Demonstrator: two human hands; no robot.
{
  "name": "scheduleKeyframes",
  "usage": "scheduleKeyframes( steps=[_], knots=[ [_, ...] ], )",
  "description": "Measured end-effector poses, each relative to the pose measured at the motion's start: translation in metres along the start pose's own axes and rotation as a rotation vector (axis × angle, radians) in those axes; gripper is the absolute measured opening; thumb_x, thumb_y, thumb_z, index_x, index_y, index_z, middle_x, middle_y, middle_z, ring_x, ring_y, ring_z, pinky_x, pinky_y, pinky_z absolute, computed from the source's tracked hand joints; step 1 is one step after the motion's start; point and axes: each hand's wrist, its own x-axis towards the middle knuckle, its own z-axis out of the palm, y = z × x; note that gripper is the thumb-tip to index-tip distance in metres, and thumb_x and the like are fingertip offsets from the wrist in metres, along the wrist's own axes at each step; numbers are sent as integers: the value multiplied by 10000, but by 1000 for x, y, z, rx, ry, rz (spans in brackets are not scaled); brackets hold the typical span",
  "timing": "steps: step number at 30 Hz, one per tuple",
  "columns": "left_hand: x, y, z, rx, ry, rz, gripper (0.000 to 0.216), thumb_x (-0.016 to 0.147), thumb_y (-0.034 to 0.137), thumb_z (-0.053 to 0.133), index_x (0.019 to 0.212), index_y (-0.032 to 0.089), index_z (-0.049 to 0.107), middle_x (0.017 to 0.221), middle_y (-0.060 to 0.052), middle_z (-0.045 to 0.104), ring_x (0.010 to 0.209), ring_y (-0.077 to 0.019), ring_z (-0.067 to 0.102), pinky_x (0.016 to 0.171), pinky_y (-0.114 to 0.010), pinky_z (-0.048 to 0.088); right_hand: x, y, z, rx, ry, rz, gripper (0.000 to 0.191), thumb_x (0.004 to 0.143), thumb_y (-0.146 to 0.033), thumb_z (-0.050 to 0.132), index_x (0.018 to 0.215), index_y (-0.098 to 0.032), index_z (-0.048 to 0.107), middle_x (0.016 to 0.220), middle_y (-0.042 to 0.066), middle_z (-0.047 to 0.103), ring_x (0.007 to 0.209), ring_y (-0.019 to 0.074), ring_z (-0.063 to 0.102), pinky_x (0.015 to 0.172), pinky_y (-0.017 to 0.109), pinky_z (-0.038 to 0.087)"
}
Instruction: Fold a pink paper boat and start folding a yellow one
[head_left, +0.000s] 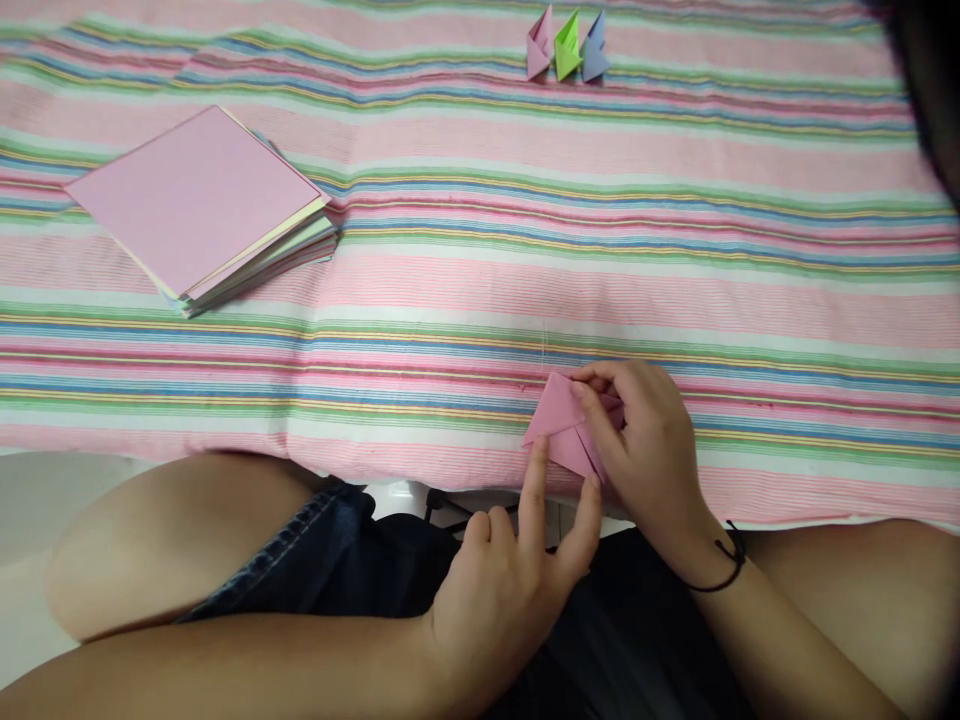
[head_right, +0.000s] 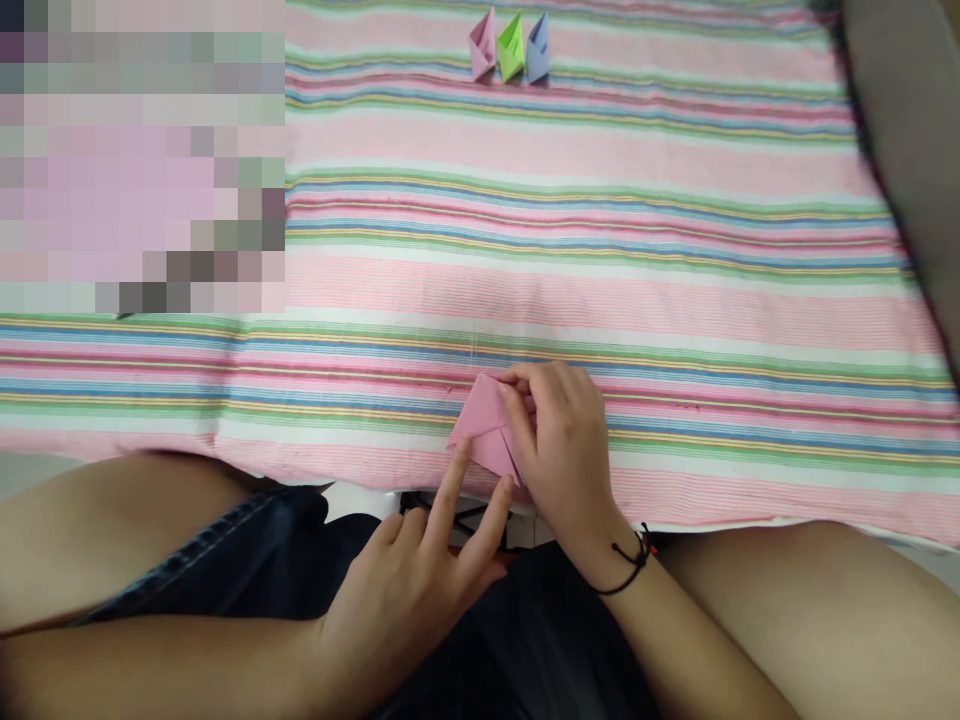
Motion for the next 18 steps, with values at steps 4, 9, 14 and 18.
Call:
scheduleKeyframes(
  steps=[4,9,14,18],
  knots=[
    [0,1,1,10,-33,0,651,816,338,630,1407,224,382,1357,-277,437,456,-118,534,435,-271,448,1,0,-5,69,-22,30,114,881,-296,538,937,-216,596,830,32,611,800,197,538,731,356,416],
    [-1,2,3,27,-49,-6,644,849,361,589,1425,206,348,1374,-274,419,453,-113,525,440,-273,450,4,4,-13,122,-130,-17,173,786,-389,668,819,-228,614,802,16,632,778,204,527,701,354,414],
    [-2,3,4,42,-73,-6,657,863,346,572,1446,212,300,1389,-273,403,461,-110,520,445,-278,449,8,5,-13,78,-194,-63,147,810,-367,644,770,-226,640,774,17,643,772,216,514,723,382,388],
    [-2,3,4,36,-86,-3,645,882,320,542,1457,206,273,1384,-281,405,464,-102,518,439,-268,441,9,3,-12,63,-184,-53,192,820,-374,632,708,-218,615,720,14,626,736,207,493,703,373,380]
  ],
)
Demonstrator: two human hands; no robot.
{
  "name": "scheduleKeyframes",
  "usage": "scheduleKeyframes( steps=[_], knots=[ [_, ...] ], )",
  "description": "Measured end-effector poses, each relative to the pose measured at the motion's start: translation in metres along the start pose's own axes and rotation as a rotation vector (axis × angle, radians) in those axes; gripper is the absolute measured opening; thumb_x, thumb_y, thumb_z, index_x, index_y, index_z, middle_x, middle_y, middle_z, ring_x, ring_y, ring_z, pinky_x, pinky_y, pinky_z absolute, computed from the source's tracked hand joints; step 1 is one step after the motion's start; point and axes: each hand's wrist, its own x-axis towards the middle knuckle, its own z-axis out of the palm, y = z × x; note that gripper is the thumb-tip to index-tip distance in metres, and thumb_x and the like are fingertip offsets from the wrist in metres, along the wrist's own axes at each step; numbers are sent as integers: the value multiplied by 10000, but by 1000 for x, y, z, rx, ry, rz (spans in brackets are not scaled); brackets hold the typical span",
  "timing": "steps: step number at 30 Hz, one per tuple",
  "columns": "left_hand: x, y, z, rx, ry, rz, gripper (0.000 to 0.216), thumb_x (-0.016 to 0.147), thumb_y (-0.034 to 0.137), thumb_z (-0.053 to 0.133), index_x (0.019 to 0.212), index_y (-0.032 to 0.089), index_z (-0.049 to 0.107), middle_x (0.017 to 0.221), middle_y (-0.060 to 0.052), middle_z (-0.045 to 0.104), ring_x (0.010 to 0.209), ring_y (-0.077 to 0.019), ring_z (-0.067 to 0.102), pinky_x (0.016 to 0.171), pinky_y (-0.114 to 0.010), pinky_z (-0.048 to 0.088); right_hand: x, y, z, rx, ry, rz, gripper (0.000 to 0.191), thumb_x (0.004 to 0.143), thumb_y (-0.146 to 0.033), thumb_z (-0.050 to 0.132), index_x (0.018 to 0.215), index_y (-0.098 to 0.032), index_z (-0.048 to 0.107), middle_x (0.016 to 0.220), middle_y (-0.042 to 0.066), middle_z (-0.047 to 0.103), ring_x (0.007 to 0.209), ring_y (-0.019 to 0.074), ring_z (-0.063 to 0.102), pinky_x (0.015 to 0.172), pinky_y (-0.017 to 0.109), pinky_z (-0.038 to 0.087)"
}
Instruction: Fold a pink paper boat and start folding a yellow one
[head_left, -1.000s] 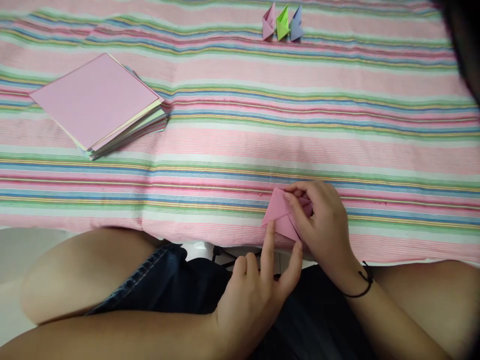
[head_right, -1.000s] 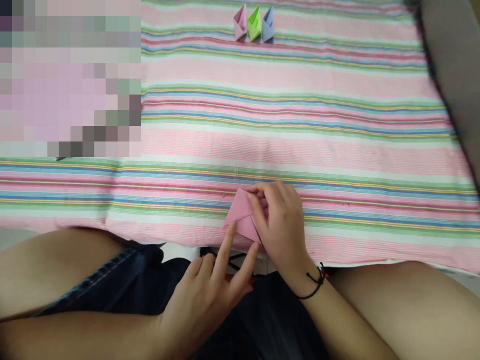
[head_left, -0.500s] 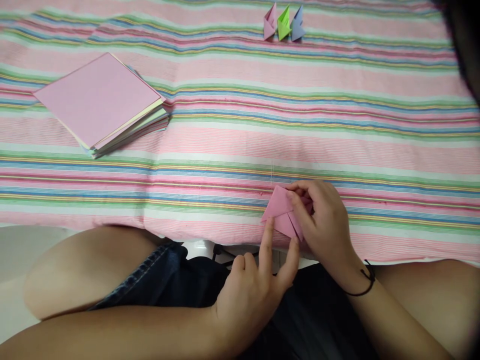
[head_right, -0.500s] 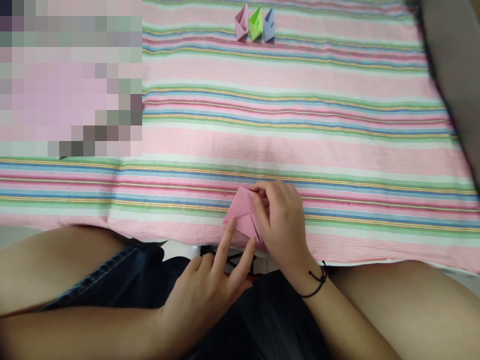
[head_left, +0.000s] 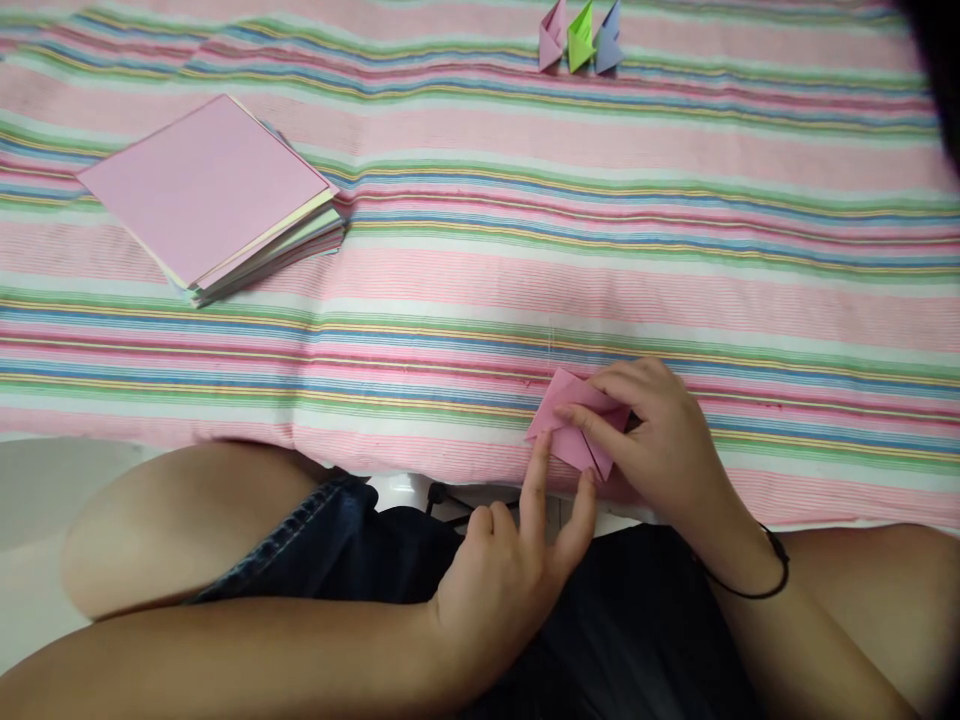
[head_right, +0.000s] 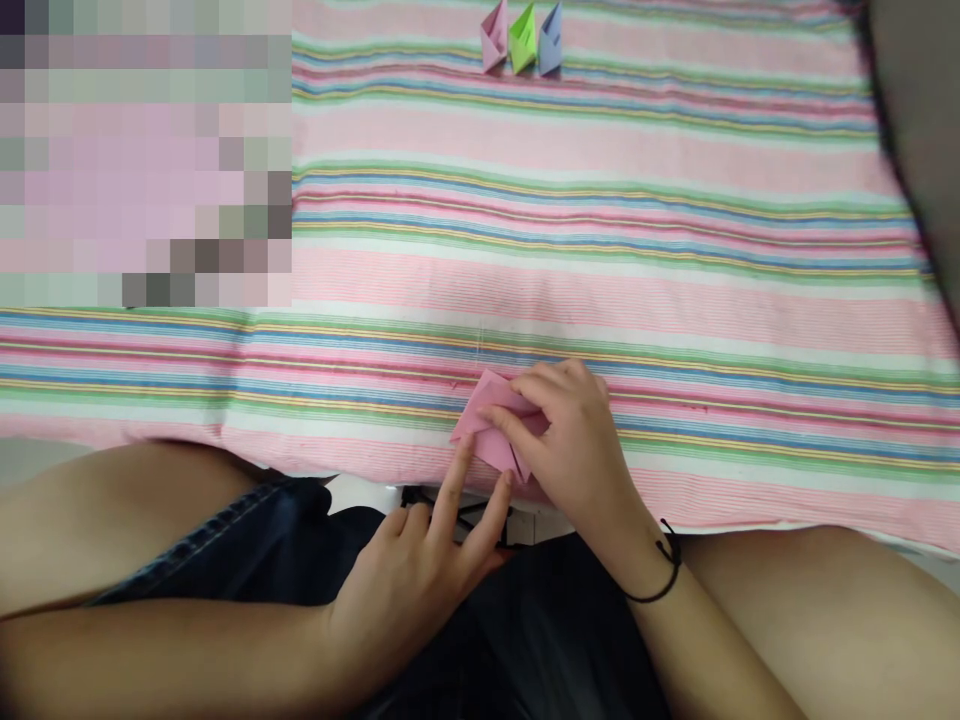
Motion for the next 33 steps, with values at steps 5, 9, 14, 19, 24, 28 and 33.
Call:
scheduleKeyframes(
  steps=[5,9,14,19,24,28,33],
  knots=[
    [1,0,0,-7,-4,3,641,881,324,545,1454,205,284,1373,-293,411,452,-102,522,428,-262,433,0,-1,2,-17,5,-4,199,818,-379,635,702,-218,611,724,16,625,735,205,490,703,372,384],
    [3,0,0,-17,-3,-2,645,848,346,593,1427,210,342,1367,-307,401,439,-105,531,424,-262,438,-1,-2,4,-48,30,5,183,813,-375,635,718,-219,627,777,27,647,793,224,524,729,393,392],
    [3,1,-1,-47,24,-16,619,839,386,596,1396,205,396,1352,-311,414,435,-116,547,421,-262,448,-2,-4,6,-52,38,19,154,804,-368,651,780,-216,654,819,32,668,796,222,527,753,408,396],
    [5,0,-6,-30,45,-38,585,835,338,600,1376,202,425,1333,-291,457,415,-111,533,405,-260,446,-2,-3,6,-57,41,14,160,807,-379,639,802,-222,669,798,35,663,789,227,533,744,413,399],
    [3,-1,-11,-12,43,-60,551,858,382,570,1356,180,449,1288,-304,499,413,-112,528,379,-251,424,-2,-2,5,-52,37,6,156,800,-382,647,798,-227,663,818,34,666,800,233,529,735,408,403],
    [-2,-2,-14,19,74,-70,576,834,340,614,1354,155,449,1246,-316,529,427,-108,531,384,-243,427,-2,-1,5,-53,41,4,162,799,-387,654,799,-226,656,794,28,660,783,228,515,736,403,401],
    [-2,-9,-23,-40,189,-41,365,873,334,558,1163,115,597,1064,-192,678,533,-154,599,437,-269,472,-2,-1,5,-62,30,15,177,786,-381,671,740,-213,634,802,28,662,797,227,522,740,397,395]
  ],
)
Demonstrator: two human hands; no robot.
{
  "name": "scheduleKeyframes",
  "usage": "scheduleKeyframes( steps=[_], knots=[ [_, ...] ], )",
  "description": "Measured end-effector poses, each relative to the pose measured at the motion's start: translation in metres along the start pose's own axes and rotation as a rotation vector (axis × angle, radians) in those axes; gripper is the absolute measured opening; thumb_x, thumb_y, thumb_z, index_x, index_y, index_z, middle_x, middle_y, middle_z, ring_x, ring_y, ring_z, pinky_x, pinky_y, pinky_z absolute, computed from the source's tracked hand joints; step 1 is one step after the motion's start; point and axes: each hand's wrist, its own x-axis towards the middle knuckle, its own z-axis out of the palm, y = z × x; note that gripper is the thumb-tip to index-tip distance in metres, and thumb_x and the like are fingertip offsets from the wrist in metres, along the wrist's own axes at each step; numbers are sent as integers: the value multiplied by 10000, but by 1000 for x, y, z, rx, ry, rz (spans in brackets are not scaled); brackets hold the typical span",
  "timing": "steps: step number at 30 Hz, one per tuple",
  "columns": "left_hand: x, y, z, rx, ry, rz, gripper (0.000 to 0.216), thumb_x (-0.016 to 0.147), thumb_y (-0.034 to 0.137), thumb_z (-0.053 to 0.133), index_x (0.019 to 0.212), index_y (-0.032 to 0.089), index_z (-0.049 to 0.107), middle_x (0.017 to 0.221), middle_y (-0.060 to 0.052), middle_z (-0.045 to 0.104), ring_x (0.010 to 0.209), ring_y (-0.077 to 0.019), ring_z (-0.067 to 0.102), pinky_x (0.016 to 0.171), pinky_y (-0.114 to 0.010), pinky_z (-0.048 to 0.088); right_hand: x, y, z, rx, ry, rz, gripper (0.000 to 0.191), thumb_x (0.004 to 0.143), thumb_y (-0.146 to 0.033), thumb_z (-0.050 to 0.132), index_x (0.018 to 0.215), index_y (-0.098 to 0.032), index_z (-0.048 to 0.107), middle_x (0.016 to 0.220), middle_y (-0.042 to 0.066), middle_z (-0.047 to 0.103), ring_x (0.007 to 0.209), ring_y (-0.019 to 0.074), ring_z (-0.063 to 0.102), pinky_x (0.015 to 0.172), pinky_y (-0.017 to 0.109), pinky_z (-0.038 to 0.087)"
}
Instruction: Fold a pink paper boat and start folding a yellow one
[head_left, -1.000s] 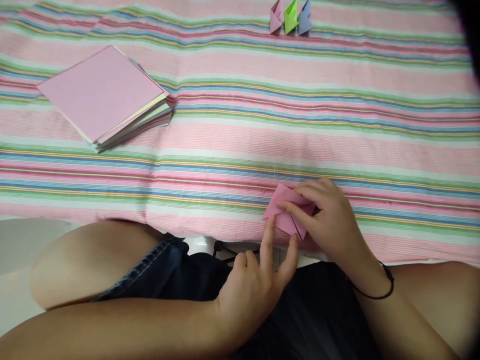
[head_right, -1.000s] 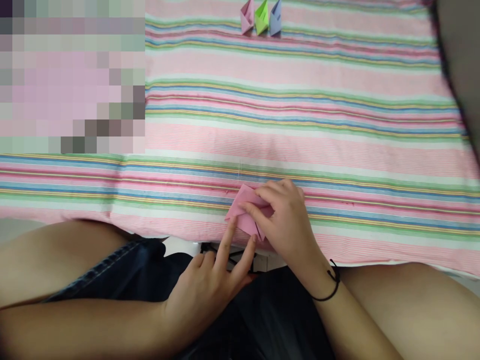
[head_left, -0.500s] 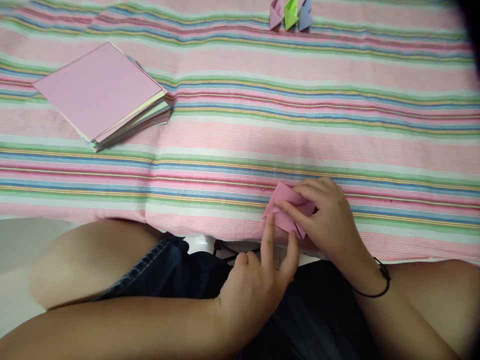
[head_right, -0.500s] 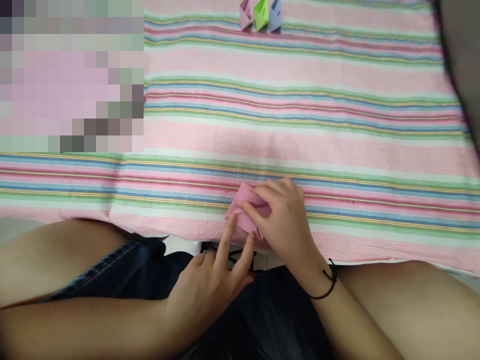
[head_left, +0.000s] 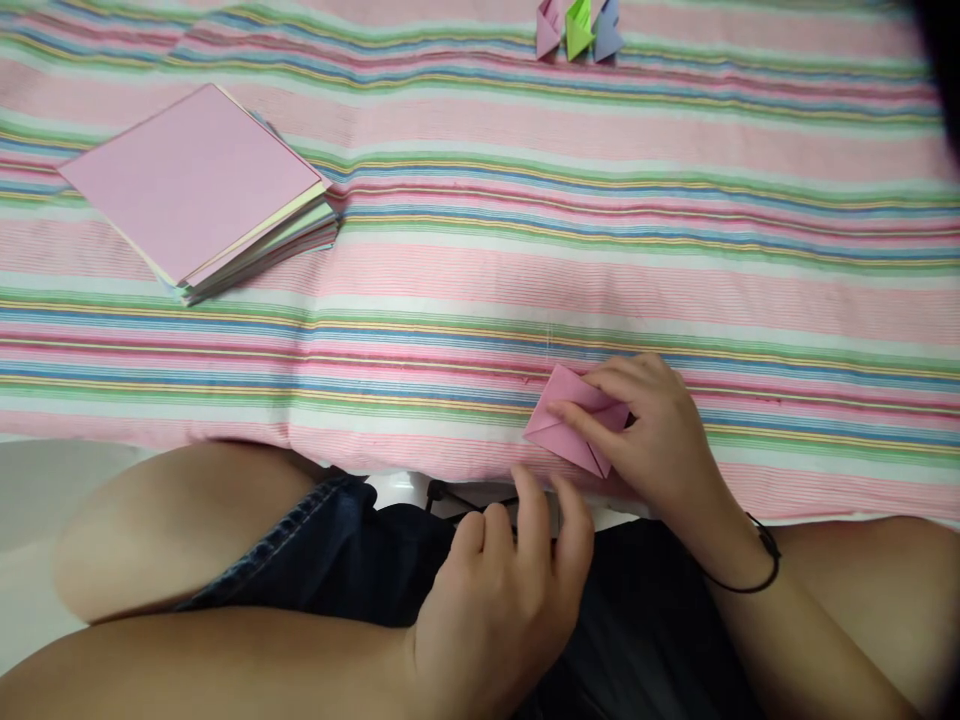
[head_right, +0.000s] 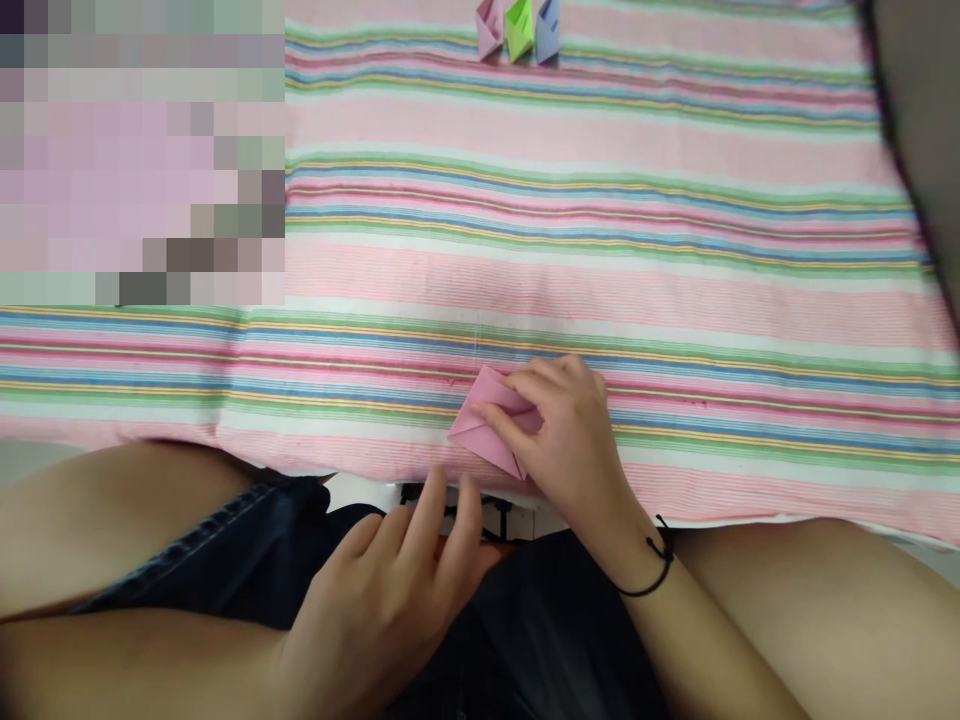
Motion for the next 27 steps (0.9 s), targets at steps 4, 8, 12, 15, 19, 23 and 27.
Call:
scheduleKeyframes(
  steps=[4,8,12,15,19,23,27],
  knots=[
    [6,-6,4,-52,45,94,266,910,310,505,1069,123,607,1156,-125,644,1009,-237,625,812,-337,530,0,0,-1,17,-6,-2,164,795,-372,657,752,-216,634,818,29,664,807,225,532,749,398,398],
    [9,-7,14,-36,-6,108,389,943,382,432,1154,73,539,1348,-189,502,1263,-279,462,1003,-370,420,0,0,0,10,-6,3,146,793,-351,664,747,-216,631,815,27,660,805,225,527,752,395,392],
    [13,-8,16,-42,-51,112,400,945,392,420,1174,81,522,1358,-182,494,1251,-283,470,976,-382,434,0,0,0,3,-4,3,131,793,-337,664,789,-208,647,808,28,662,801,226,521,751,396,392],
    [16,-11,14,-47,-47,122,378,952,373,397,1150,82,537,1325,-182,525,1213,-281,504,936,-374,458,1,-1,-1,5,-1,-2,131,793,-331,664,819,-203,654,799,25,662,795,225,515,746,392,393],
    [18,-14,11,-19,-6,148,328,935,303,426,1122,67,556,1257,-194,576,1121,-274,565,894,-358,474,1,-1,-1,-1,-13,-1,152,796,-347,663,756,-202,641,776,25,654,777,221,510,739,386,394],
    [14,-14,9,47,-10,160,327,914,260,444,1134,44,555,1220,-211,594,1065,-274,590,879,-352,473,1,0,-1,4,-16,-5,153,794,-344,669,758,-198,644,838,36,674,814,235,529,764,399,400],
    [8,-11,8,95,-4,166,318,894,260,482,1104,40,575,1203,-215,605,1055,-272,594,891,-352,462,0,1,0,6,-10,-10,168,787,-361,678,767,-197,649,836,35,678,813,237,528,768,405,403]
  ],
)
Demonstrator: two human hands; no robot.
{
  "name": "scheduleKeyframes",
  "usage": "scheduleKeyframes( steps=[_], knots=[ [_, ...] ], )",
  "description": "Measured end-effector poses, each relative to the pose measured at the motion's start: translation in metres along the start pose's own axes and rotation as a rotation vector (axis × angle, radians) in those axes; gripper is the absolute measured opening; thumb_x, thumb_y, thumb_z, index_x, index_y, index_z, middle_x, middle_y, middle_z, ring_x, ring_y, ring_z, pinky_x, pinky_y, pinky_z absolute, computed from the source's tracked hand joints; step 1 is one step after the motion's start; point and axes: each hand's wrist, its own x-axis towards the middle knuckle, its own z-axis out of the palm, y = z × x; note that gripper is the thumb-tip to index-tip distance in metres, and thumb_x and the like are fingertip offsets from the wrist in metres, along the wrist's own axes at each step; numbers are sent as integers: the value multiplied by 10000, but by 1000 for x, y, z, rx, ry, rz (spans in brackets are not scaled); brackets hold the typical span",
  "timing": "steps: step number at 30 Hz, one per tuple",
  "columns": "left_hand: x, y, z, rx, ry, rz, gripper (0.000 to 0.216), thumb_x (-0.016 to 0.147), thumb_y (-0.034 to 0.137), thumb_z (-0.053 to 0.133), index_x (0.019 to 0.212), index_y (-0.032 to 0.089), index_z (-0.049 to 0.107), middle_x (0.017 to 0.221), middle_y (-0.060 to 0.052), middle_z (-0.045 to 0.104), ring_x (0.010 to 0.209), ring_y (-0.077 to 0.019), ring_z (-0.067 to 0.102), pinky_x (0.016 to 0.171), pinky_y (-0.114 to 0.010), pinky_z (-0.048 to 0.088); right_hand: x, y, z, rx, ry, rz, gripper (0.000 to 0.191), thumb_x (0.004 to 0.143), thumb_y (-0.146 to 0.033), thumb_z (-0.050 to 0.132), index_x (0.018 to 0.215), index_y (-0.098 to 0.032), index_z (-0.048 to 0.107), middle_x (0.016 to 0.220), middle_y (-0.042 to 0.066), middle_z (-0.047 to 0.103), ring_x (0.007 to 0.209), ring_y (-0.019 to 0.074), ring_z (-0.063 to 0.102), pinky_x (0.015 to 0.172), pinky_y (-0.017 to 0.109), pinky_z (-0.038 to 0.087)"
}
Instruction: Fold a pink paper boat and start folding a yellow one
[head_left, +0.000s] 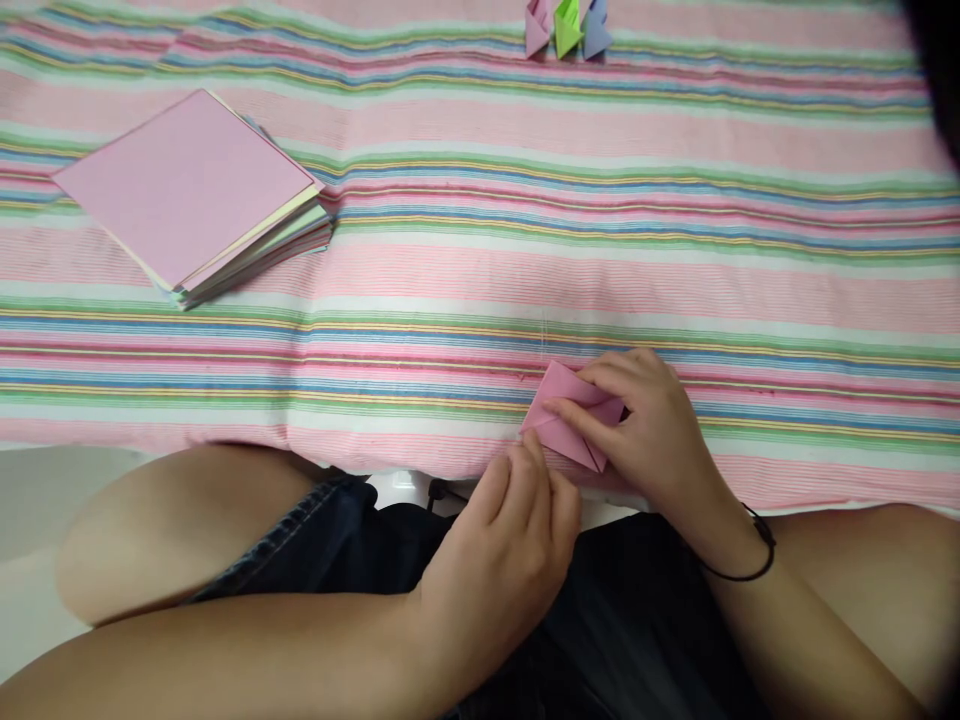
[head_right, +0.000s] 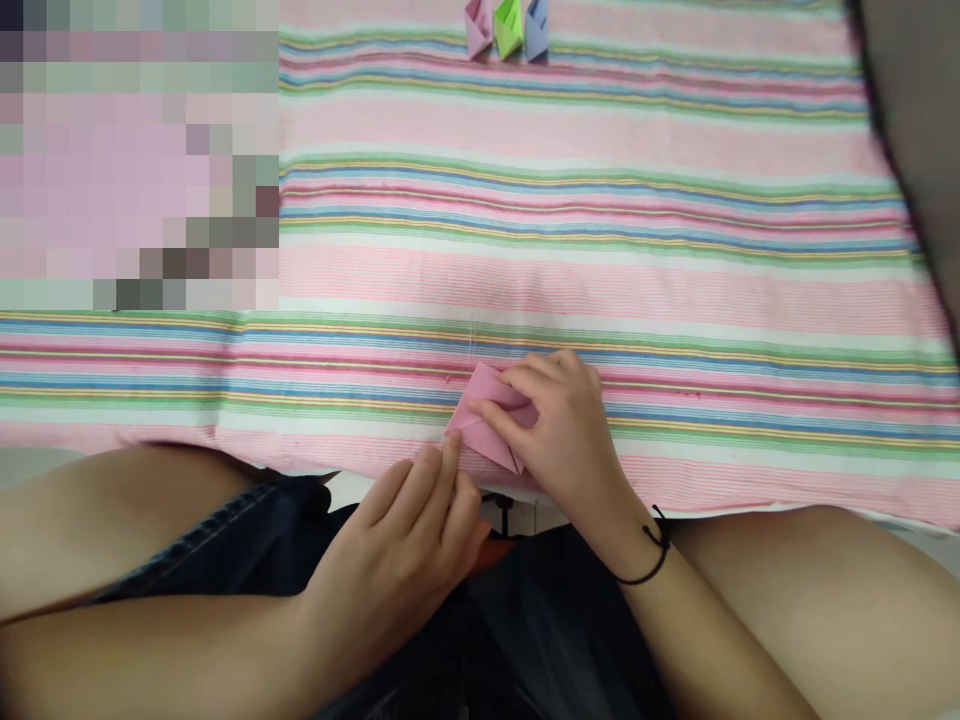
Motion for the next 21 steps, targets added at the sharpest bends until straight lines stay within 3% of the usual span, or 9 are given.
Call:
scheduleKeyframes(
  steps=[7,13,16,21],
  knots=[
    [-2,-2,-3,-90,115,-151,294,872,331,551,965,70,649,982,-150,681,873,-245,622,757,-358,486,0,2,1,5,-13,11,183,783,-376,686,783,-197,650,840,32,672,826,233,531,778,407,401],
    [1,-6,-2,-77,24,-140,478,856,316,574,1198,-18,581,713,-66,603,632,-196,551,529,-337,438,0,1,0,5,-12,11,178,785,-370,684,767,-196,647,847,36,678,832,234,535,782,412,403],
    [1,-7,-3,-55,-16,-147,485,859,316,571,1197,-31,583,673,-59,575,609,-194,537,503,-336,423,0,2,0,9,-16,9,186,784,-377,684,770,-196,646,852,37,679,830,232,536,780,409,402],
    [3,-11,-3,-74,33,-117,446,876,305,550,1189,-9,596,677,-54,567,616,-188,538,506,-324,425,0,1,0,15,-24,19,193,791,-381,672,751,-196,636,816,31,668,790,216,521,770,400,395]
  ],
)
